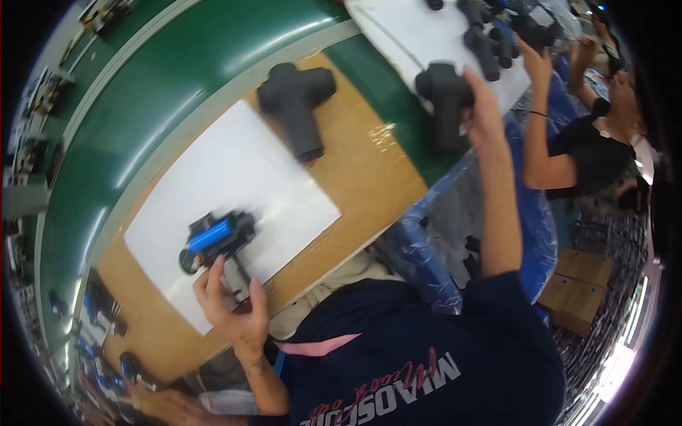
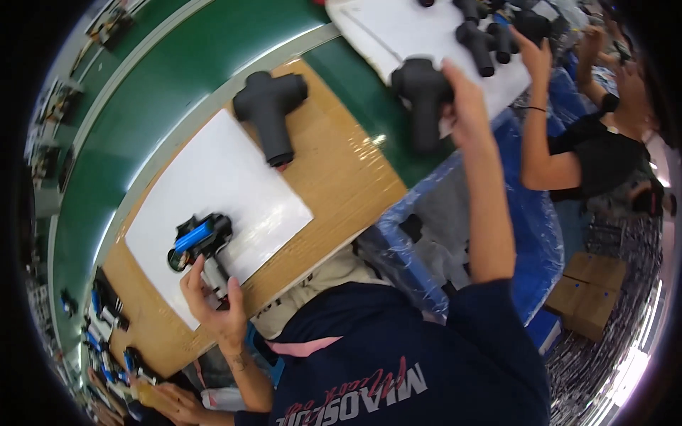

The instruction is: Assembling handheld electronic devices by attaching plastic components and applying adhesive on a factory production line.

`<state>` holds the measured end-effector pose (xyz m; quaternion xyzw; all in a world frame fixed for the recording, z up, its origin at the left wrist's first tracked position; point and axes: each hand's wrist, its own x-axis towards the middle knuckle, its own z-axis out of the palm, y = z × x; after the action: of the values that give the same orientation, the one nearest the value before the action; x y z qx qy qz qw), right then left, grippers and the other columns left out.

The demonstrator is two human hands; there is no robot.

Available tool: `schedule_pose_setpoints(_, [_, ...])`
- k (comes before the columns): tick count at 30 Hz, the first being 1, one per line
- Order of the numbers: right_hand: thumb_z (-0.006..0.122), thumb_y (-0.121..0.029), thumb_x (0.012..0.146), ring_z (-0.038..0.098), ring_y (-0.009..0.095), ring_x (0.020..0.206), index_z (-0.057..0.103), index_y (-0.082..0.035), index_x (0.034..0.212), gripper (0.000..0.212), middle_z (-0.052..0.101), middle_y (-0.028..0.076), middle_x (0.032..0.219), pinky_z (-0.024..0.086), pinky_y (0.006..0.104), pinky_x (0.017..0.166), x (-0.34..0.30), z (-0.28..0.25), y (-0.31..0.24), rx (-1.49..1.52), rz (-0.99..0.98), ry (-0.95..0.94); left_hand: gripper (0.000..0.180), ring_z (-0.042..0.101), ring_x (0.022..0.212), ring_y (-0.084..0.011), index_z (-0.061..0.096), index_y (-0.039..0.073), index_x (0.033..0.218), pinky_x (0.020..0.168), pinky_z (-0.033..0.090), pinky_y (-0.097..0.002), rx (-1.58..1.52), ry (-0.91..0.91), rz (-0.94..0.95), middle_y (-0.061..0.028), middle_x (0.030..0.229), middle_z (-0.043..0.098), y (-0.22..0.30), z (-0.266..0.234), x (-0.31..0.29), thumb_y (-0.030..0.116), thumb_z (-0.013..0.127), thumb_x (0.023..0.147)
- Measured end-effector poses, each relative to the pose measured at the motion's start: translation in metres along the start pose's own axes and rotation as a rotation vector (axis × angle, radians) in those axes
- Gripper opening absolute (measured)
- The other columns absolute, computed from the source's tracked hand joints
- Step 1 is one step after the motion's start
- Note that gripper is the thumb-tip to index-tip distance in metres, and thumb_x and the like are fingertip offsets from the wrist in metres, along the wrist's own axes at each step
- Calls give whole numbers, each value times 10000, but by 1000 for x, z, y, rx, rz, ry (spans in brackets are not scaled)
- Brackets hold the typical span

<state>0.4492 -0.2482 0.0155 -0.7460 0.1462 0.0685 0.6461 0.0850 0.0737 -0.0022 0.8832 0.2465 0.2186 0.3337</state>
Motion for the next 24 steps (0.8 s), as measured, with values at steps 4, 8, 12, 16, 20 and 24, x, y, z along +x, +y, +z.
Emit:
schedule_pose_setpoints(4, [690,-494,948,491,37,479,688,-155,956,339,554,-45,662,322,192,427,78,-45,-29,-313,-134,-165,622,553,881,-243,657,77,1308,749,445,-350,10,-29,-5,-120,1074,576,5,5,6,130,823,711])
schedule_pose_setpoints(8, [722,-391,954,535,80,549,710,-62,960,329,598,-25,723,376,223,498,52,-50,-15,-770,-808,254,584,543,890,-218,633,40,1312,791,454,-329,-91,-105,32,-112,1111,576,11,0,-4,80,791,751])
schedule_pose_setpoints(12, [728,-149,948,449,28,620,602,-18,748,271,516,-53,664,348,225,542,-50,-41,49,-750,-903,139,460,578,892,-214,612,-37,1285,779,494,-330,-358,3,-178,-121,1137,587,-13,-28,-51,59,728,851])
schedule_pose_setpoints(16, [708,-109,928,452,53,559,604,-6,740,239,504,-46,599,385,244,530,-122,-105,134,-623,-485,352,381,609,968,-244,597,-60,1307,811,515,-336,-452,52,-123,-155,1200,607,-60,-47,-31,43,627,941])
schedule_pose_setpoints(20, [655,-148,918,654,284,715,675,28,939,179,682,131,770,535,405,710,-148,-144,245,-786,-94,-57,362,630,995,-258,593,-67,1315,809,521,-326,-519,140,-129,-176,1288,608,-34,-28,14,49,591,972])
schedule_pose_setpoints(24, [700,-157,846,724,269,841,673,25,1163,366,739,154,908,570,385,814,-150,-133,316,-813,-470,-132,370,638,1026,-247,589,-79,1318,772,527,-299,-402,-75,-147,-186,1361,583,-47,-38,22,40,606,968])
